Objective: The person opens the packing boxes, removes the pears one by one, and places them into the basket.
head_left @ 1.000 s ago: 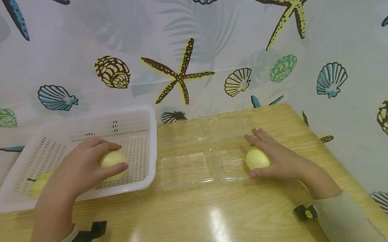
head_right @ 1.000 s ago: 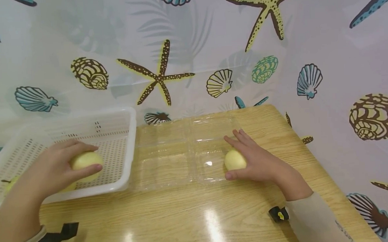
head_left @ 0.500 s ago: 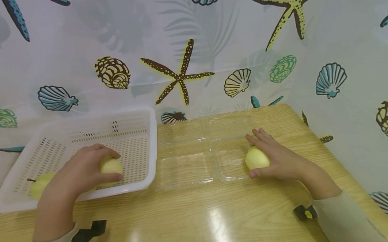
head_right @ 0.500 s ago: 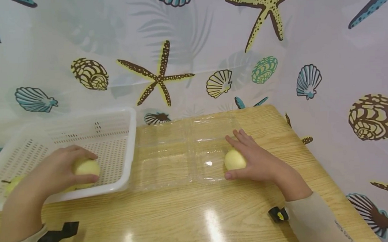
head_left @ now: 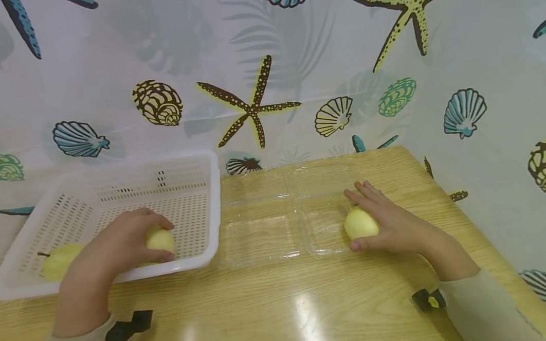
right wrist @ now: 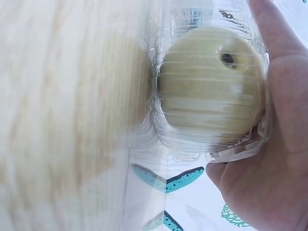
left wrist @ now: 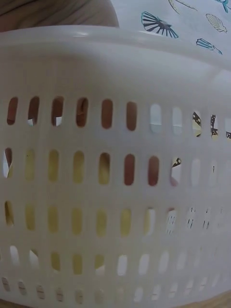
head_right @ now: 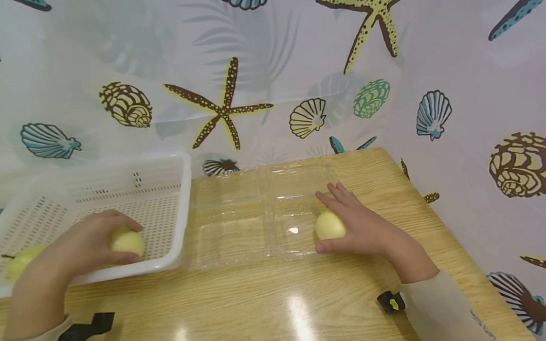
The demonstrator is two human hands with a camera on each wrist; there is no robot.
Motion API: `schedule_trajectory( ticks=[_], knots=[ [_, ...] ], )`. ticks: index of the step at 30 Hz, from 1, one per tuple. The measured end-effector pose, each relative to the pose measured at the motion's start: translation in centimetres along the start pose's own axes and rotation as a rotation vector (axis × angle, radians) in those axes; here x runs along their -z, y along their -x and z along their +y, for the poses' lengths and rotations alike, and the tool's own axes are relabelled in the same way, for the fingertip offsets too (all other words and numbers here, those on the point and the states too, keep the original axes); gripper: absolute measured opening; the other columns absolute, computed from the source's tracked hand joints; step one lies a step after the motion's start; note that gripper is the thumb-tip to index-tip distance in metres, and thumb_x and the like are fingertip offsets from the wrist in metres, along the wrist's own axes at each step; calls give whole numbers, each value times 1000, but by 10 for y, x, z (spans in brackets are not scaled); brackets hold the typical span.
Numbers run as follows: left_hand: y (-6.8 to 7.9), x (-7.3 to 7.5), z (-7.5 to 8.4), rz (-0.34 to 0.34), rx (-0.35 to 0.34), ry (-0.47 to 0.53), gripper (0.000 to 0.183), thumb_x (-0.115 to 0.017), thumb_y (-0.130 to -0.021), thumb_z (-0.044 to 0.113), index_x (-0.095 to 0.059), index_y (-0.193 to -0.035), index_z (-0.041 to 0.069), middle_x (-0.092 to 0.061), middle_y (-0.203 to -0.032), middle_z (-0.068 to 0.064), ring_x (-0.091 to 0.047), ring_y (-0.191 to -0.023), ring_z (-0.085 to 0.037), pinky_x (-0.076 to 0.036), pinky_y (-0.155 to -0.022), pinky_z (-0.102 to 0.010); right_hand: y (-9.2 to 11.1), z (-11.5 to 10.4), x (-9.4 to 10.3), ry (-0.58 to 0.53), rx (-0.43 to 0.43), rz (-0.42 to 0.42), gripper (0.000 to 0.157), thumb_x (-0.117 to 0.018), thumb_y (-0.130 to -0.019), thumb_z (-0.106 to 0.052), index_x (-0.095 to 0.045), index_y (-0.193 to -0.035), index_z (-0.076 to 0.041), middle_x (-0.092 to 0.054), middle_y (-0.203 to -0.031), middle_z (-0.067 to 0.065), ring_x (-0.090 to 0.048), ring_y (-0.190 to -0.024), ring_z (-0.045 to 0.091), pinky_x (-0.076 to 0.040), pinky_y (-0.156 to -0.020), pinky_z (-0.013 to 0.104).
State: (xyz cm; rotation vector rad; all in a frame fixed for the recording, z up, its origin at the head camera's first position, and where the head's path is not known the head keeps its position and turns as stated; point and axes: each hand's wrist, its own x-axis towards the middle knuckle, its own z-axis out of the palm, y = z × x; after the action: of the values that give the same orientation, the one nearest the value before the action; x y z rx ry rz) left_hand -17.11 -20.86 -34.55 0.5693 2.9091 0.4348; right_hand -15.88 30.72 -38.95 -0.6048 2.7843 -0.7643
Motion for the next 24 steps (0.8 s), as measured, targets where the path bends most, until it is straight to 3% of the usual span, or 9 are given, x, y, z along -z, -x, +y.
schedule_trajectory(
  ticks=[7,14,24],
  knots=[
    [0,-3,-1,-22,-30,17,52,-90,-69,41,-74,-111,14,-67,-111,-8,-58,-93,-24,-46,-81,-43,0,0,0,-2,0,-3,107,-80,-76,-56,-23,-160,-22,-2,-168,12,4,-153,41,-12,-110,77],
    [1,-1,-1,-64,24,42,53,-85,-74,45,-73,-116,14,-67,-120,-11,-58,-114,-36,-43,-100,-59,0,-1,0,-7,-4,0,107,-81,-76,-56,-22,-160,-24,-3,-168,11,4,-153,39,-14,-110,76],
    [2,0,0,-79,29,55,53,-83,-77,45,-73,-117,12,-66,-123,-14,-56,-118,-40,-41,-102,-61,1,-2,0,-3,1,2,106,-80,-76,-56,-23,-160,-23,-3,-168,13,3,-153,41,-15,-109,77]
  ],
)
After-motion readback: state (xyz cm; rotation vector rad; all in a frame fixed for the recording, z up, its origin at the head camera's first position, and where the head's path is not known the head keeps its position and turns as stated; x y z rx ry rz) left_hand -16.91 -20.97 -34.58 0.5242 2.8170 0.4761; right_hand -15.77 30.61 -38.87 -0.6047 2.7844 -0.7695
